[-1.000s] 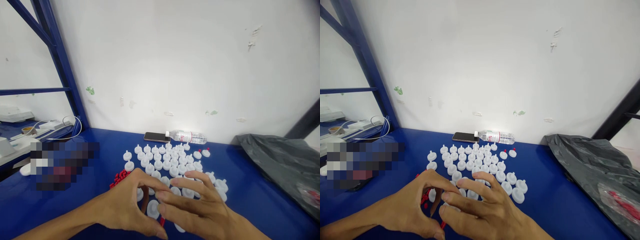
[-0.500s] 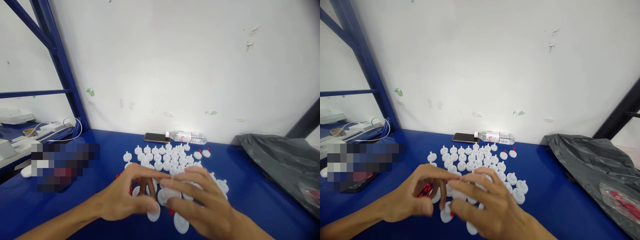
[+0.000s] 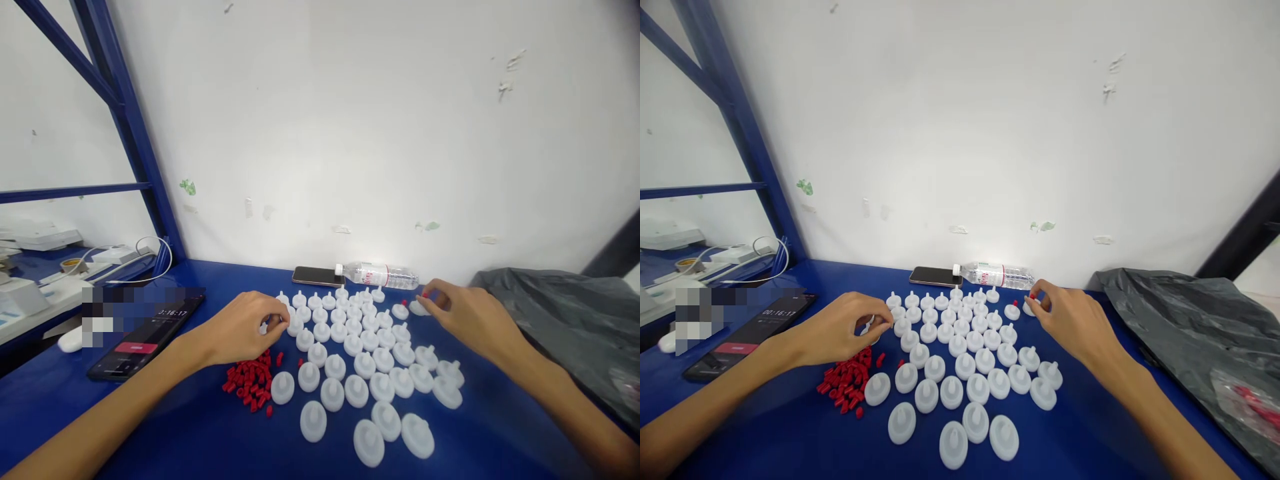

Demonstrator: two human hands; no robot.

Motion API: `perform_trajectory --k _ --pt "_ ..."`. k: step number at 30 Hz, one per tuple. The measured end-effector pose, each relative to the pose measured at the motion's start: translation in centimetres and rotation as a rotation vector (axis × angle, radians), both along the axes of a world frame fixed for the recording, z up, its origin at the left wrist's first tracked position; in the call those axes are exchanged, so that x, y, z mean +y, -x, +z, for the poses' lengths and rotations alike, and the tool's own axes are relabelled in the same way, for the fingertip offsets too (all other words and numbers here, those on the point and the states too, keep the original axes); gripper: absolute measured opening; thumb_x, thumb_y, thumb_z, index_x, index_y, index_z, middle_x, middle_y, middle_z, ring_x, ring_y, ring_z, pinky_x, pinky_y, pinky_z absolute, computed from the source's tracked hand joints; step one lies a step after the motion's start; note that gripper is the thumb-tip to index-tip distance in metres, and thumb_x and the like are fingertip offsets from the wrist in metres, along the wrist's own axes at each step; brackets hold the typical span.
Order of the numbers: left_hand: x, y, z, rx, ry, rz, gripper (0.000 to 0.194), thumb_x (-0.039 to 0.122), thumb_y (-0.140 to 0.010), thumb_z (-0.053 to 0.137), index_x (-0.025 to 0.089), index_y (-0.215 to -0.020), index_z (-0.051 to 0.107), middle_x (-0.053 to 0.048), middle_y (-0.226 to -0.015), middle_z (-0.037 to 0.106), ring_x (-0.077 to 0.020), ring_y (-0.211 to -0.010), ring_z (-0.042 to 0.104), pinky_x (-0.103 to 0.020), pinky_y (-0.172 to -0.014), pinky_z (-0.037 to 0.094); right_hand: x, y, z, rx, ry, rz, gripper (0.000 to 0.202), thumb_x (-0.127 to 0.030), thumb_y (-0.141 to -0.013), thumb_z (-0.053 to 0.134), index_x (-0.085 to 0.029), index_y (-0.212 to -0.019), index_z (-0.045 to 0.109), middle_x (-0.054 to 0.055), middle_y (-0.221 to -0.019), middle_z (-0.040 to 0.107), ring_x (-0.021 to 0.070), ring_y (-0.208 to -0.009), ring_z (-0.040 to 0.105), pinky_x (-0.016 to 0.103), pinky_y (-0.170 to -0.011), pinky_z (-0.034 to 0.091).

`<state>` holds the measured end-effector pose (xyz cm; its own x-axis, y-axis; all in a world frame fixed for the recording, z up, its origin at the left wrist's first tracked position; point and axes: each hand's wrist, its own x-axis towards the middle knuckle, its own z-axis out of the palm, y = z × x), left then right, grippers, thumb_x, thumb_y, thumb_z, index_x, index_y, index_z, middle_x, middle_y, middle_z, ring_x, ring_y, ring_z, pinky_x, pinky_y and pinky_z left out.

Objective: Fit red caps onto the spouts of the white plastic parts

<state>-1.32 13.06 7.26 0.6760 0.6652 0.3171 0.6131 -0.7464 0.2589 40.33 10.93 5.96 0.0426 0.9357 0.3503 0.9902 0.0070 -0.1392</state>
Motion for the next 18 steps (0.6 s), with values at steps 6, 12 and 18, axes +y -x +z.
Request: perform_trajectory --k 6,12,18 --pt "-0.5 -0.4 -0.1 0.090 0.054 -0.028 0.014 0.031 -0.098 0.064 0.025 -0.098 0.077 0.002 -0.085 0.076 -0.0155 -0.073 0.067 -0.026 -0.069 0.044 0.5 -1.1 -1.5 -0.026 0.132 -0.044 0.015 -0.039 -0.090 0.066 -0.027 -0.087 0.074 0.003 -0.075 0.078 0.0275 -0.068 0.072 0.033 -0.057 0.040" --pt "-0.6 -1.1 -1.3 0.090 0.029 -0.030 0.026 0.032 -0.106 0.055 0.027 -0.126 0.071 0.000 -0.099 0.076 -0.0170 -0.083 0.070 -0.029 -0.078 0.046 0.2 -0.4 -0.9 -0.008 0.109 -0.004 0.030 -0.048 -0.098 0.057 -0.024 -0.091 0.074 0.007 -0.077 0.078 0.0285 -0.068 0.072 0.034 -0.059 0.043" --pt "-1.1 -1.4 -1.7 0.087 -0.001 -0.054 0.028 0.026 -0.104 0.053 0.024 -0.127 0.069 -0.001 -0.096 0.075 -0.0170 -0.078 0.068 -0.029 -0.074 0.044 -1.0 1.7 1.2 0.070 0.143 0.321 0.041 -0.060 -0.103 0.053 -0.029 -0.105 0.078 0.004 -0.102 0.082 0.0241 -0.089 0.077 0.032 -0.075 0.056"
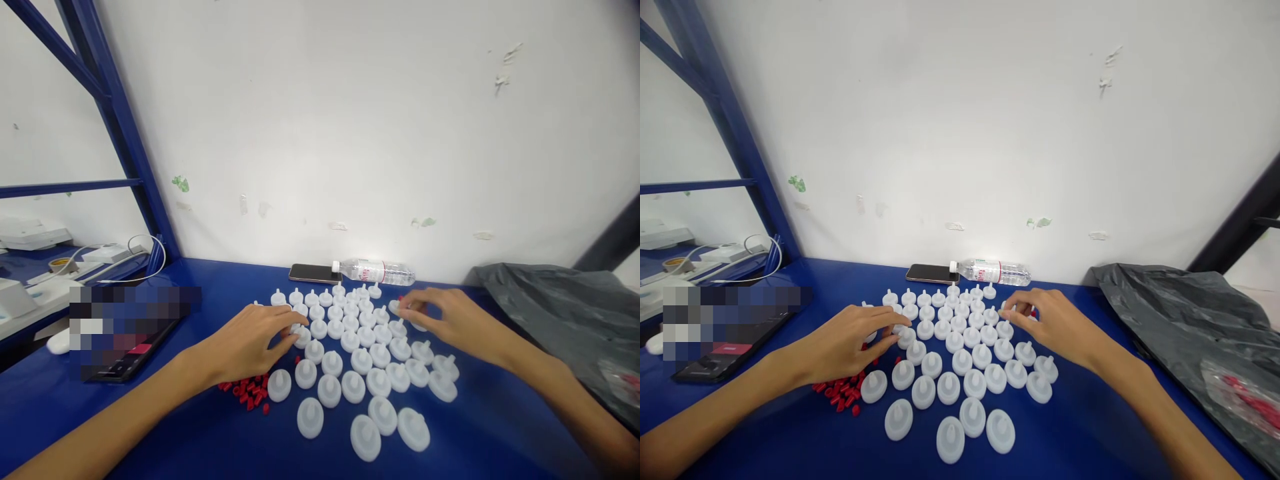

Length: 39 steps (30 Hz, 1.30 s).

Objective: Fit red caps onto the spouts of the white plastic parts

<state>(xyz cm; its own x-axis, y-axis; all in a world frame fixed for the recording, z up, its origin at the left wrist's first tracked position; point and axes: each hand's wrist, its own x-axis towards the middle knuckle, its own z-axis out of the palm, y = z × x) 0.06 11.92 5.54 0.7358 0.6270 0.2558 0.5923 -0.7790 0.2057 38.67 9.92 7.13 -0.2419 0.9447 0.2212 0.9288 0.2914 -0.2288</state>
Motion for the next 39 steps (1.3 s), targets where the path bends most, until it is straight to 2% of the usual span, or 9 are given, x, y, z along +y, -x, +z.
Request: perform_trajectory --k 7,10,16,21,24,27,32,36,39 --pt "-0.2 -0.1 0.7 0.003 0.051 -0.047 0.015 0.025 -0.100 0.062 0.021 -0.093 0.075 0.002 -0.076 0.071 -0.0136 -0.064 0.060 -0.026 -0.064 0.041 0.2 0.5 -1.2 0.043 0.053 0.122 0.024 -0.043 -0.100 0.064 -0.027 -0.093 0.080 0.002 -0.081 0.080 0.0221 -0.072 0.077 0.030 -0.062 0.056" --pt "-0.3 -0.2 0.9 0.016 0.097 -0.069 0.011 0.024 -0.097 0.071 0.022 -0.103 0.079 0.000 -0.084 0.077 -0.0134 -0.068 0.065 -0.024 -0.065 0.043 0.1 0.3 -1.0 0.065 0.034 0.122 0.025 -0.043 -0.100 0.063 -0.026 -0.088 0.077 0.003 -0.087 0.081 0.0233 -0.077 0.078 0.030 -0.064 0.057" --pt "-0.4 -0.5 0.6 0.028 0.161 -0.120 0.014 0.021 -0.094 0.076 0.025 -0.105 0.084 -0.001 -0.092 0.082 -0.0146 -0.076 0.072 -0.022 -0.069 0.048 -0.3 0.8 -0.5 0.138 -0.009 0.091 0.026 -0.045 -0.107 0.048 -0.024 -0.104 0.064 0.010 -0.120 0.078 0.0253 -0.097 0.079 0.032 -0.067 0.061" --pt "-0.3 -0.6 0.4 -0.005 0.146 -0.122 0.012 0.016 -0.092 0.075 0.023 -0.097 0.083 0.000 -0.083 0.079 -0.0135 -0.068 0.067 -0.022 -0.063 0.044 -0.7 1.7 -0.9 0.089 -0.096 0.127 0.025 -0.045 -0.108 0.050 -0.026 -0.109 0.066 0.007 -0.115 0.078 0.0244 -0.096 0.077 0.037 -0.076 0.061" --pt "-0.3 -0.5 0.6 -0.086 0.104 -0.096 0.011 0.020 -0.096 0.069 0.022 -0.097 0.079 0.001 -0.078 0.074 -0.0122 -0.063 0.061 -0.023 -0.060 0.043 -1.1 2.6 -1.2 0.033 -0.248 0.193 0.027 -0.046 -0.109 0.052 -0.027 -0.119 0.068 0.007 -0.114 0.076 0.0235 -0.094 0.075 0.037 -0.077 0.061" --pt "-0.5 -0.4 0.7 -0.207 0.059 -0.082 0.012 0.024 -0.101 0.062 0.021 -0.101 0.075 0.000 -0.090 0.074 -0.0096 -0.061 0.057 -0.023 -0.060 0.045 -1.8 4.2 -1.5 -0.005 -0.424 0.323 0.033 -0.048 -0.108 0.056 -0.024 -0.127 0.067 0.008 -0.114 0.077 0.0248 -0.098 0.074 0.039 -0.082 0.061" --pt "-1.7 -1.1 0.2 -0.392 -0.007 -0.165 0.013 0.020 -0.102 0.063 0.020 -0.110 0.073 -0.003 -0.099 0.079 -0.0107 -0.076 0.071 -0.021 -0.068 0.054 -3.5 7.7 -1.9 -0.015 -0.590 0.448 0.035 -0.047 -0.107 0.058 -0.019 -0.124 0.068 0.009 -0.104 0.077 0.0242 -0.091 0.072 0.040 -0.081 0.056" --pt "-3.0 -2.1 -0.4 -0.498 -0.058 -0.299 0.019 0.011 -0.098 0.068 0.020 -0.113 0.073 -0.005 -0.099 0.082 -0.0129 -0.083 0.077 -0.019 -0.070 0.058 -4.8 9.9 -2.0 0.043 -0.599 0.517 0.034 -0.046 -0.106 0.060 -0.017 -0.121 0.069 0.008 -0.099 0.076 0.0224 -0.086 0.070 0.039 -0.076 0.055" --pt "-3.6 -2.5 -0.8 -0.491 -0.091 -0.319 0.021 0.010 -0.097 0.069 0.021 -0.115 0.073 -0.004 -0.100 0.083 -0.0126 -0.082 0.079 -0.018 -0.067 0.057 -5.3 10.6 -2.0 0.046 -0.604 0.563 0.031 -0.043 -0.107 0.060 -0.016 -0.118 0.069 0.006 -0.097 0.076 0.0206 -0.081 0.068 0.038 -0.073 0.054"
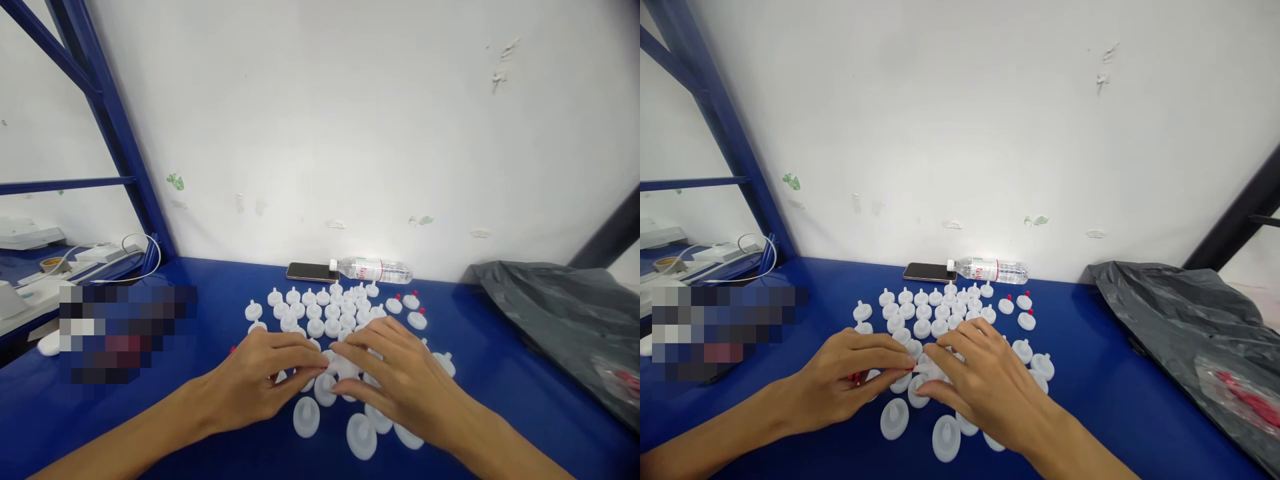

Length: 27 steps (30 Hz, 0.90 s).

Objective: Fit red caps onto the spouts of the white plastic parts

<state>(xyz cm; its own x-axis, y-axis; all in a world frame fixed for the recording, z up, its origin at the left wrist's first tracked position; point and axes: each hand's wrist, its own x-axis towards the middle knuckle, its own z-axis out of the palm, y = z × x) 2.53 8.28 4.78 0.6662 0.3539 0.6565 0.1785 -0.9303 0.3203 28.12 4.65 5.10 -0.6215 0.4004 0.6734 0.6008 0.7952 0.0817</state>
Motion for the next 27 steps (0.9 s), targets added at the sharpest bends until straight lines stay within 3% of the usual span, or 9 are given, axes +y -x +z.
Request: perform_trajectory --k 8,12,14,16,19,21,23,27 --pt "-0.2 -0.2 0.2 0.000 0.075 -0.055 0.014 0.015 -0.100 0.069 0.021 -0.108 0.078 -0.005 -0.099 0.084 -0.0136 -0.080 0.080 -0.018 -0.063 0.058 0.1 -0.2 -0.1 0.020 -0.032 0.036 0.028 -0.038 -0.106 0.062 -0.015 -0.120 0.069 0.008 -0.099 0.076 0.0191 -0.082 0.068 0.037 -0.072 0.055" --pt "-0.2 -0.3 0.1 -0.012 0.156 0.018 0.005 0.023 -0.097 0.075 0.022 -0.101 0.074 -0.001 -0.089 0.078 -0.0099 -0.067 0.073 -0.017 -0.054 0.051 0.1 -0.2 -0.1 0.041 -0.050 0.052 0.022 -0.030 -0.105 0.065 -0.014 -0.120 0.069 0.009 -0.101 0.076 0.0201 -0.085 0.069 0.037 -0.074 0.055" --pt "-0.2 -0.3 0.0 -0.019 0.262 0.073 0.019 0.028 -0.092 0.081 0.024 -0.105 0.069 0.001 -0.092 0.073 -0.0083 -0.066 0.070 -0.015 -0.051 0.050 0.0 0.0 0.0 0.048 -0.073 0.064 0.019 -0.023 -0.104 0.066 -0.013 -0.121 0.070 0.009 -0.101 0.076 0.0199 -0.085 0.069 0.037 -0.073 0.054" --pt "-0.3 -0.3 -0.1 -0.011 0.333 0.083 0.043 0.031 -0.086 0.087 0.029 -0.121 0.063 0.002 -0.102 0.072 -0.0097 -0.075 0.071 -0.014 -0.053 0.052 -0.2 0.3 0.2 0.051 -0.109 0.085 0.019 -0.012 -0.102 0.065 -0.013 -0.120 0.071 0.009 -0.102 0.077 0.0184 -0.083 0.068 0.035 -0.072 0.051" --pt "-0.8 -0.2 0.0 0.034 0.285 0.060 0.083 0.032 -0.084 0.088 0.041 -0.153 0.043 0.000 -0.126 0.073 -0.0151 -0.100 0.074 -0.018 -0.068 0.060 -0.6 0.7 0.3 0.054 -0.141 0.130 0.022 -0.002 -0.100 0.060 -0.011 -0.116 0.073 0.009 -0.105 0.078 0.0175 -0.085 0.068 0.034 -0.073 0.050" --pt "-1.2 -0.2 0.1 0.079 0.248 0.048 0.092 0.028 -0.084 0.087 0.044 -0.159 0.036 -0.002 -0.138 0.071 -0.0172 -0.104 0.074 -0.022 -0.077 0.062 -0.8 1.0 0.2 0.055 -0.129 0.166 0.023 -0.003 -0.103 0.055 -0.011 -0.116 0.073 0.008 -0.105 0.079 0.0175 -0.088 0.068 0.034 -0.076 0.051" --pt "-1.7 -0.2 0.5 0.122 0.277 0.028 0.086 0.024 -0.081 0.087 0.040 -0.155 0.046 -0.001 -0.129 0.076 -0.0156 -0.091 0.075 -0.024 -0.082 0.063 -1.0 1.1 0.1 0.052 -0.102 0.198 0.026 -0.005 -0.105 0.050 -0.011 -0.116 0.073 0.007 -0.101 0.080 0.0165 -0.085 0.068 0.033 -0.076 0.052" --pt "-2.2 -0.5 1.1 0.140 0.428 -0.016 0.058 0.018 -0.079 0.083 0.029 -0.133 0.066 0.003 -0.101 0.080 -0.0109 -0.071 0.073 -0.019 -0.074 0.061 -1.2 1.2 0.2 0.012 -0.101 0.208 0.034 -0.007 -0.108 0.041 -0.010 -0.114 0.074 0.005 -0.093 0.079 0.0146 -0.072 0.063 0.032 -0.071 0.052"
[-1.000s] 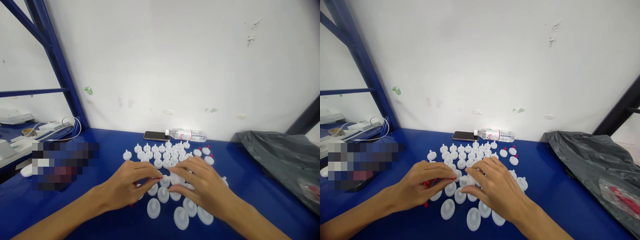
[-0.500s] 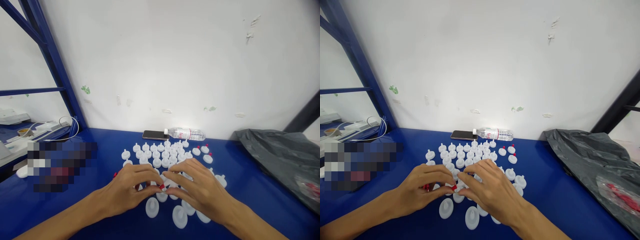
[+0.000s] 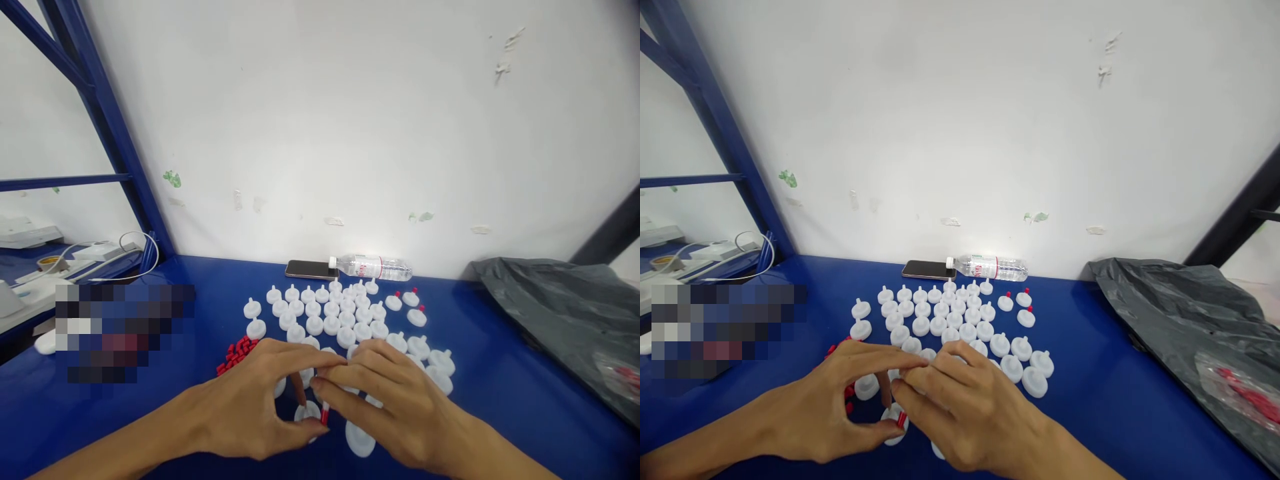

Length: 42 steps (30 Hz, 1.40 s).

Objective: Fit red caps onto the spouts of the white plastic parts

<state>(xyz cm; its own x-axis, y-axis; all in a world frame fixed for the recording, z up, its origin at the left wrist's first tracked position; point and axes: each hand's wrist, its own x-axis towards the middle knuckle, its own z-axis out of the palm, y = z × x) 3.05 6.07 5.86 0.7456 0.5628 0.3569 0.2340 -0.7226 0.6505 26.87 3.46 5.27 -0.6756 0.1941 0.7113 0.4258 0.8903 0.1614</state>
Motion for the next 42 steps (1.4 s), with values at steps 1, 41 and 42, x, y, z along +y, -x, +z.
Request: perform_trajectory --k 1,41,42 --pt "0.0 -0.1 0.1 -0.003 0.026 -0.005 0.052 0.016 -0.079 0.082 0.026 -0.128 0.069 0.002 -0.098 0.079 -0.0108 -0.071 0.073 -0.017 -0.070 0.059 0.0 0.1 0.1 -0.006 -0.013 -0.007 0.036 -0.008 -0.109 0.039 -0.010 -0.113 0.074 0.005 -0.092 0.079 0.0143 -0.069 0.061 0.032 -0.071 0.052" --pt "6.1 3.4 0.4 0.377 -0.442 0.239 0.016 0.028 -0.104 0.060 0.025 -0.102 0.075 -0.001 -0.099 0.074 -0.0211 -0.094 0.058 -0.032 -0.069 0.042 6.2 -10.3 1.2 0.093 0.457 -0.913 0.020 -0.039 -0.098 0.062 -0.023 -0.098 0.074 0.009 -0.103 0.079 0.0300 -0.094 0.074 0.041 -0.078 0.055" --pt "6.0 3.4 0.4 0.399 -0.431 0.240 0.015 0.028 -0.104 0.060 0.025 -0.101 0.075 -0.001 -0.100 0.074 -0.0212 -0.095 0.059 -0.032 -0.069 0.042 6.4 -10.6 1.1 0.083 0.488 -0.922 0.021 -0.039 -0.098 0.062 -0.023 -0.095 0.074 0.008 -0.097 0.080 0.0287 -0.087 0.075 0.039 -0.073 0.055"
